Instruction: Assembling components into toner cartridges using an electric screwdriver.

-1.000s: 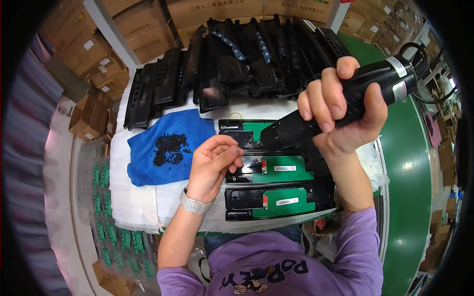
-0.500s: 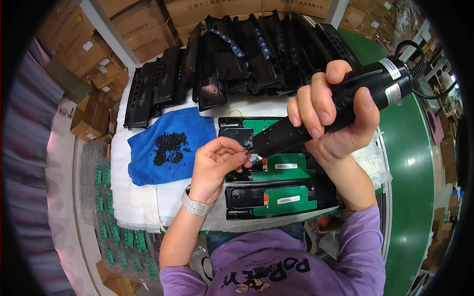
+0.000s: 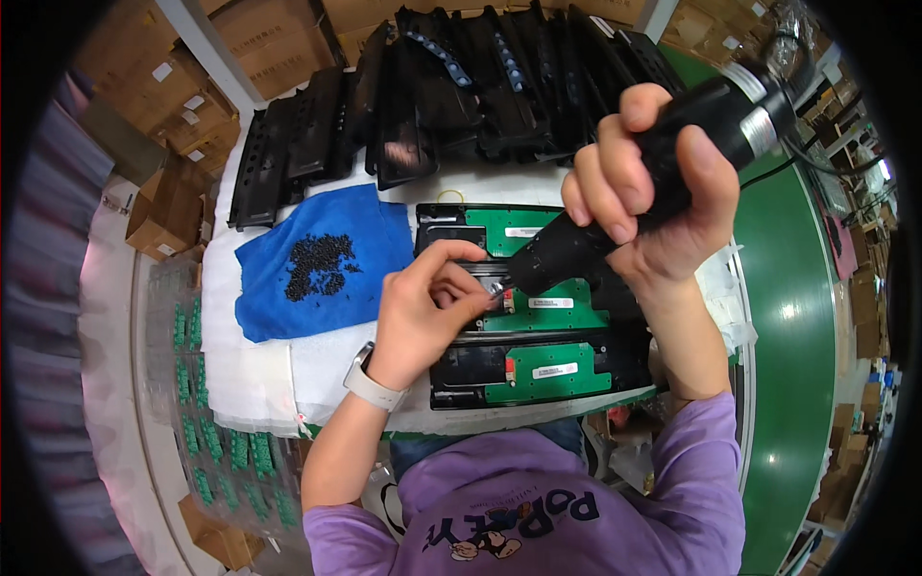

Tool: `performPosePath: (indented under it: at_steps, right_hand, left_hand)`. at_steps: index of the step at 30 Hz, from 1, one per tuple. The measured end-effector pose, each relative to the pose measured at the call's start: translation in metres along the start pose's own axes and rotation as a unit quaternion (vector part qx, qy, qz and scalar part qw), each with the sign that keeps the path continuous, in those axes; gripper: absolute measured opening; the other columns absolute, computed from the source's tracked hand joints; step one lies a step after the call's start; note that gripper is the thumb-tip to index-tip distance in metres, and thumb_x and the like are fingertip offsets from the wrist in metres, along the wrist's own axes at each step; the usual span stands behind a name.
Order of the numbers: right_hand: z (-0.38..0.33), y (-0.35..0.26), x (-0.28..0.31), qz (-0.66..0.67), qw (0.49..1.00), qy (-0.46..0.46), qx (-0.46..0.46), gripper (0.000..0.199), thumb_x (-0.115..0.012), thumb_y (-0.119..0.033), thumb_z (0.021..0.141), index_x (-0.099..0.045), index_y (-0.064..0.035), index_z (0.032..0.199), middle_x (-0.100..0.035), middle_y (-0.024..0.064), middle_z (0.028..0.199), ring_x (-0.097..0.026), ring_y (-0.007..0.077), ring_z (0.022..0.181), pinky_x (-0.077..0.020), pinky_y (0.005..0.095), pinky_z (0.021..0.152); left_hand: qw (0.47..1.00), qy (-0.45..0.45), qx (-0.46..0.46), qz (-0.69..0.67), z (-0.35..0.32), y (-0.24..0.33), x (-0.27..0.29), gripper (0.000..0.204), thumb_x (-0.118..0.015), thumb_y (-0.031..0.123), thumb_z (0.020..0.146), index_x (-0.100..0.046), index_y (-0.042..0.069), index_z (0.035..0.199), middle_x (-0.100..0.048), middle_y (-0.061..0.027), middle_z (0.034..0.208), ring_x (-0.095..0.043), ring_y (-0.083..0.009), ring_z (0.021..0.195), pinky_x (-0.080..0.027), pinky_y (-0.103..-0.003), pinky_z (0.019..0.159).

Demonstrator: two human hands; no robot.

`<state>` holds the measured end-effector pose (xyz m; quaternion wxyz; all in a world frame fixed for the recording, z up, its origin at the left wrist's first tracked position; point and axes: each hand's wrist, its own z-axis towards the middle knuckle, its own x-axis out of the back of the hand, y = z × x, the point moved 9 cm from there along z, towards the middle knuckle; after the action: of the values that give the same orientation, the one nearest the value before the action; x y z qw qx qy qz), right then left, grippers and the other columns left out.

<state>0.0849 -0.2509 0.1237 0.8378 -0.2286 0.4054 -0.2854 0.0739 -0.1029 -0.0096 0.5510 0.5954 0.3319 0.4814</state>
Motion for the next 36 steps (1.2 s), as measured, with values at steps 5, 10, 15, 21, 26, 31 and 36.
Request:
performPosePath:
  at_steps: [5,10,15,21,26,31,36]
  right_hand:
    - [-0.014,0.019,0.007,-0.155,0.982,0.02,-0.106,0.023,-0.064,-0.015,0.074,-0.052,0.0019,0.084,-0.05,0.006,0.055,-0.046,0.0114,0.039,-0.0359,0.0233,0.038]
    - [-0.016,0.038,0.009,-0.255,0.957,-0.007,-0.138,0.031,-0.059,-0.022,0.075,-0.043,-0.0004,0.089,-0.044,0.004,0.051,-0.039,0.0116,0.037,-0.0347,0.0244,0.039]
    - [-0.017,0.04,0.013,-0.252,0.96,0.004,-0.125,0.03,-0.059,-0.022,0.076,-0.043,-0.0008,0.089,-0.044,0.0042,0.051,-0.039,0.0115,0.038,-0.0347,0.0245,0.039]
    - [-0.021,0.05,0.003,-0.239,0.96,-0.035,-0.142,0.025,-0.062,-0.014,0.075,-0.043,-0.0019,0.086,-0.046,0.0042,0.053,-0.042,0.011,0.041,-0.0348,0.0229,0.04]
    - [-0.021,0.052,-0.002,-0.226,0.964,-0.05,-0.132,0.027,-0.067,-0.011,0.072,-0.045,-0.0011,0.083,-0.05,0.0046,0.058,-0.045,0.008,0.045,-0.0363,0.0201,0.042]
    - [-0.022,0.037,-0.017,-0.355,0.926,-0.126,-0.002,0.021,-0.068,-0.01,0.069,-0.052,-0.0012,0.08,-0.053,0.0028,0.065,-0.048,0.006,0.053,-0.0379,0.0179,0.049]
    - [-0.02,0.043,-0.004,-0.225,0.968,-0.026,-0.102,0.028,-0.069,-0.012,0.069,-0.05,-0.0005,0.087,-0.052,0.0023,0.062,-0.048,0.0078,0.047,-0.0381,0.0195,0.044]
  left_hand:
    - [0.995,0.024,-0.048,0.086,0.001,0.005,0.003,0.011,-0.065,0.003,0.076,-0.061,0.001,0.086,-0.062,-0.005,0.064,-0.058,-0.0083,0.056,-0.043,-0.02,0.051]
    - [0.999,-0.003,-0.025,0.044,0.0,0.0,-0.005,0.008,-0.062,0.004,0.079,-0.062,-0.001,0.085,-0.061,-0.007,0.067,-0.059,-0.0114,0.058,-0.044,-0.022,0.053]
    - [0.996,0.011,-0.058,0.073,0.002,0.004,-0.002,0.008,-0.061,0.002,0.078,-0.061,-0.002,0.085,-0.061,-0.0078,0.073,-0.058,-0.013,0.064,-0.046,-0.024,0.058]
    - [0.996,-0.034,-0.044,0.063,-0.001,-0.003,-0.016,0.009,-0.063,0.001,0.077,-0.062,-0.001,0.085,-0.061,-0.0079,0.071,-0.059,-0.0128,0.062,-0.045,-0.023,0.056]
    - [0.996,-0.019,-0.037,0.074,-0.001,-0.002,-0.014,0.008,-0.062,0.003,0.078,-0.062,-0.001,0.085,-0.063,-0.009,0.07,-0.06,-0.0123,0.061,-0.045,-0.023,0.055]
    - [0.995,-0.01,-0.059,0.08,-0.001,-0.001,-0.015,0.009,-0.061,0.004,0.08,-0.061,-0.002,0.086,-0.062,-0.0083,0.067,-0.059,-0.0107,0.06,-0.045,-0.022,0.055]
    - [0.999,0.01,-0.034,-0.01,-0.001,-0.012,-0.011,0.008,-0.061,0.001,0.08,-0.062,-0.002,0.088,-0.063,-0.005,0.072,-0.058,-0.0082,0.063,-0.046,-0.02,0.059]
